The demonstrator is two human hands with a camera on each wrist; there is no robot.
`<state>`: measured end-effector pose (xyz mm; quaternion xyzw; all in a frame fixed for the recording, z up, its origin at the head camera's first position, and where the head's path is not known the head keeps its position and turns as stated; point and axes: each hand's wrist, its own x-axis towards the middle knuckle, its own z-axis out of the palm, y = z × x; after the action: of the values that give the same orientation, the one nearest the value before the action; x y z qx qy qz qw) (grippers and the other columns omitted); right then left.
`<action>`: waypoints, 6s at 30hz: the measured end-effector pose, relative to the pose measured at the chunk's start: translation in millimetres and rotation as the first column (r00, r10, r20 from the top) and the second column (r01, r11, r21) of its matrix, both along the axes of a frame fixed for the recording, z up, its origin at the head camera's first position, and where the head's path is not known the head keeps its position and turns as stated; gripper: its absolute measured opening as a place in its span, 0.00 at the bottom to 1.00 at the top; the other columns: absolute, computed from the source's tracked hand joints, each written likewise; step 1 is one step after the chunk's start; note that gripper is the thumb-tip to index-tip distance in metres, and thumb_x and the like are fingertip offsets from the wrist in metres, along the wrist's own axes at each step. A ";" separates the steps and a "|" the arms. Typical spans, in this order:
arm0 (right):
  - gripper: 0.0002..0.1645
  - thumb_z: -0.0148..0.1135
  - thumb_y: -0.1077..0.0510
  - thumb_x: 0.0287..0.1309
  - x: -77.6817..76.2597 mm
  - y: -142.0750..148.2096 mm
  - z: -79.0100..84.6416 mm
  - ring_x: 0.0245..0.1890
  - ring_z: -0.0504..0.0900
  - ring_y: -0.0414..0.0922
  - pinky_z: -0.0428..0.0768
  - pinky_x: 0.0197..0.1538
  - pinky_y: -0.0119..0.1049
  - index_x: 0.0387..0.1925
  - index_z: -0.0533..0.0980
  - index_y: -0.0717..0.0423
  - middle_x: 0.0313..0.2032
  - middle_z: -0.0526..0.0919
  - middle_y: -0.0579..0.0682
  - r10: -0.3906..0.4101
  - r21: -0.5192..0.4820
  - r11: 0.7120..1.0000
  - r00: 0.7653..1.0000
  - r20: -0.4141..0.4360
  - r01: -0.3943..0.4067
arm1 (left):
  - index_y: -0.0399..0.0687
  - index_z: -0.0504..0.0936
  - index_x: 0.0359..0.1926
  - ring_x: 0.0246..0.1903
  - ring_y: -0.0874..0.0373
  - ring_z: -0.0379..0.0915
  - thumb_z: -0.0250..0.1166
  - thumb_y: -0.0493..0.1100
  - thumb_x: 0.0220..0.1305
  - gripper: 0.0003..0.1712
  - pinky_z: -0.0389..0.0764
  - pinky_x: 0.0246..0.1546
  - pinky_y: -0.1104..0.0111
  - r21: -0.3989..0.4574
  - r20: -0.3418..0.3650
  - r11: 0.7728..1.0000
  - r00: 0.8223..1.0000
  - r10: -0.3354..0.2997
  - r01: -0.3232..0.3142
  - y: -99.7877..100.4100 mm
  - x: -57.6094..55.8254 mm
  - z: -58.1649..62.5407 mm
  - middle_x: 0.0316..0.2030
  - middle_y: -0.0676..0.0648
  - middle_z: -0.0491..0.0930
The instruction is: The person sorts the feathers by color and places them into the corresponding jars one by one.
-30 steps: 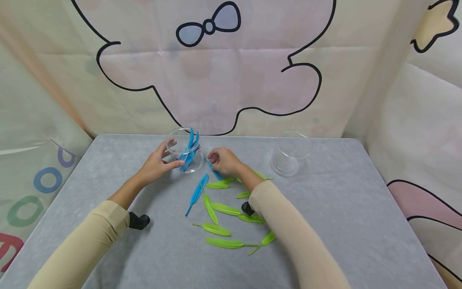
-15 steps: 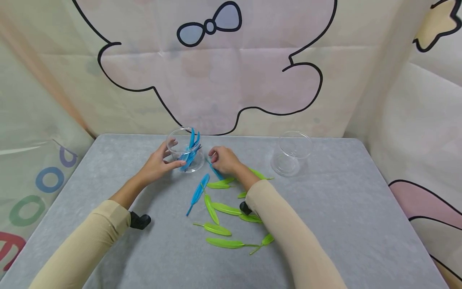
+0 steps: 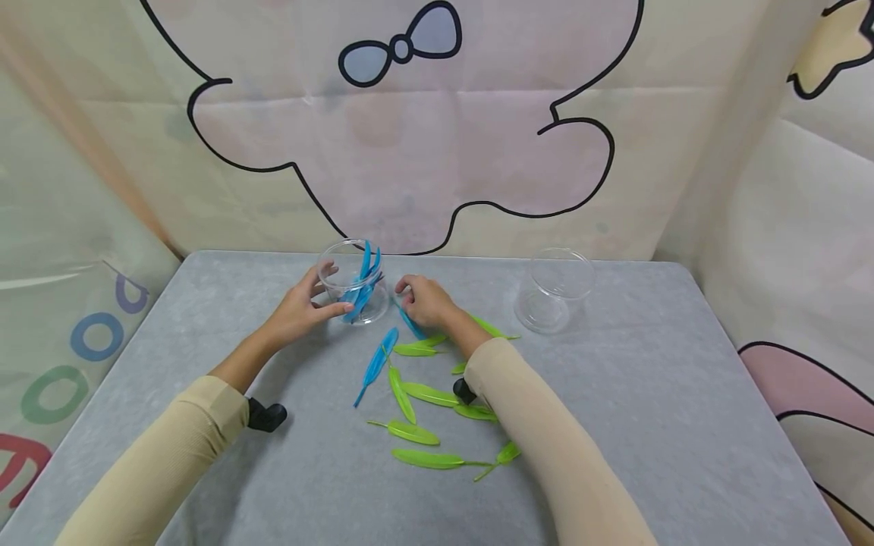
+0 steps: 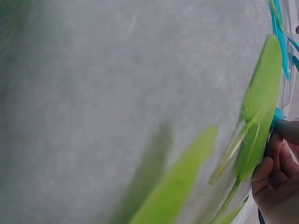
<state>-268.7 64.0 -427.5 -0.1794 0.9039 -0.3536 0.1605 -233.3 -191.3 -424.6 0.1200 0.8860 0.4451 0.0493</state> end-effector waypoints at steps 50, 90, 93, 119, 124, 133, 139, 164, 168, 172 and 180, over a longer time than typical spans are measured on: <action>0.18 0.43 0.64 0.75 -18.1 43.2 74.2 0.38 0.70 0.51 0.74 0.46 0.45 0.55 0.77 0.64 0.46 0.78 0.55 -0.023 -0.270 0.958 0.966 0.257 0.094 | 0.49 0.48 0.78 0.70 0.38 0.59 0.71 0.59 0.60 0.56 0.69 0.62 0.42 0.007 0.012 1.000 1.000 -0.005 0.005 -0.8 -1.7 -0.6 0.75 0.44 0.56; 0.14 0.49 0.63 0.74 -10.8 -9.5 130.1 0.43 0.73 0.56 0.77 0.55 0.50 0.54 0.77 0.60 0.50 0.77 0.52 -0.074 -0.532 0.837 0.989 0.125 0.130 | 0.50 0.49 0.78 0.70 0.37 0.59 0.71 0.58 0.61 0.54 0.68 0.61 0.42 0.012 0.021 1.000 1.000 0.008 -0.009 0.3 0.9 -2.3 0.74 0.43 0.57; 0.14 0.49 0.63 0.74 -10.9 -14.2 131.7 0.41 0.73 0.54 0.78 0.52 0.47 0.54 0.77 0.60 0.51 0.77 0.52 -0.066 -0.540 0.833 0.991 0.118 0.120 | 0.49 0.49 0.78 0.70 0.37 0.59 0.71 0.58 0.61 0.54 0.68 0.62 0.42 0.014 0.019 1.000 1.000 0.003 -0.003 -0.1 -0.5 -3.1 0.74 0.42 0.57; 0.14 0.52 0.64 0.73 -0.3 -44.6 101.1 0.38 0.76 0.52 0.79 0.51 0.51 0.53 0.78 0.64 0.41 0.79 0.55 -0.045 -0.485 0.872 0.997 0.062 0.069 | 0.45 0.50 0.77 0.68 0.35 0.61 0.71 0.56 0.61 0.54 0.66 0.64 0.43 0.025 0.004 0.999 1.000 -0.022 0.022 -2.2 -4.0 -3.1 0.73 0.40 0.58; 0.13 0.52 0.65 0.72 0.8 -43.2 98.5 0.40 0.77 0.54 0.81 0.47 0.44 0.53 0.78 0.63 0.41 0.79 0.54 -0.035 -0.458 0.888 0.999 0.033 0.047 | 0.45 0.50 0.77 0.68 0.36 0.61 0.71 0.57 0.61 0.54 0.67 0.63 0.43 0.024 0.009 1.000 1.000 -0.019 0.019 -2.0 -3.5 -3.6 0.74 0.41 0.58; 0.12 0.54 0.65 0.71 1.9 -41.4 97.7 0.39 0.76 0.58 0.80 0.43 0.48 0.51 0.78 0.63 0.43 0.79 0.60 0.002 -0.457 0.890 1.000 0.013 0.004 | 0.47 0.50 0.77 0.68 0.36 0.61 0.71 0.58 0.60 0.55 0.67 0.63 0.43 0.028 0.010 0.999 1.000 -0.015 0.015 -2.9 -2.8 -5.8 0.74 0.41 0.58; 0.12 0.53 0.64 0.72 0.1 -31.9 95.9 0.43 0.76 0.64 0.79 0.42 0.43 0.52 0.78 0.62 0.45 0.79 0.59 -0.005 -0.456 0.890 1.000 0.008 0.008 | 0.47 0.50 0.77 0.68 0.36 0.61 0.72 0.58 0.60 0.56 0.67 0.63 0.42 0.032 0.017 0.999 1.000 -0.010 0.009 -2.6 -2.6 -5.8 0.74 0.41 0.58; 0.17 0.59 0.62 0.68 1.9 21.3 19.6 0.40 0.82 0.57 0.78 0.36 0.38 0.55 0.75 0.67 0.46 0.82 0.63 -0.019 -0.263 0.962 0.982 0.189 0.069 | 0.48 0.48 0.78 0.69 0.38 0.60 0.71 0.59 0.60 0.56 0.67 0.63 0.43 0.005 0.014 1.000 1.000 -0.012 0.012 -3.4 -1.9 -3.9 0.75 0.43 0.56; 0.16 0.59 0.62 0.68 7.4 21.0 13.9 0.36 0.82 0.52 0.77 0.32 0.34 0.53 0.75 0.66 0.44 0.83 0.60 0.026 -0.245 0.969 0.979 0.203 0.025 | 0.47 0.49 0.78 0.69 0.37 0.60 0.71 0.59 0.60 0.56 0.67 0.63 0.43 0.002 0.013 1.000 1.000 -0.010 0.010 -2.4 -1.9 -3.3 0.74 0.42 0.57; 0.14 0.58 0.62 0.69 13.5 19.2 12.0 0.35 0.80 0.48 0.78 0.33 0.33 0.52 0.75 0.65 0.41 0.83 0.56 0.070 -0.244 0.970 0.975 0.213 -0.017 | 0.48 0.49 0.78 0.69 0.37 0.60 0.71 0.60 0.60 0.56 0.67 0.63 0.42 -0.003 0.022 1.000 1.000 0.000 0.000 -2.1 -1.2 -2.9 0.75 0.42 0.57; 0.13 0.58 0.64 0.68 19.5 14.3 5.2 0.34 0.79 0.45 0.77 0.33 0.33 0.52 0.76 0.64 0.43 0.84 0.55 0.083 -0.239 0.971 0.968 0.237 -0.025 | 0.47 0.49 0.78 0.69 0.37 0.60 0.71 0.59 0.60 0.56 0.67 0.63 0.42 0.000 0.015 1.000 1.000 -0.005 0.005 -1.4 -0.3 -1.8 0.74 0.42 0.57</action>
<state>-249.2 78.3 -422.3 -0.1768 0.8239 -0.4723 0.2585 -233.6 -192.7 -426.4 0.1189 0.8852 0.4460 0.0570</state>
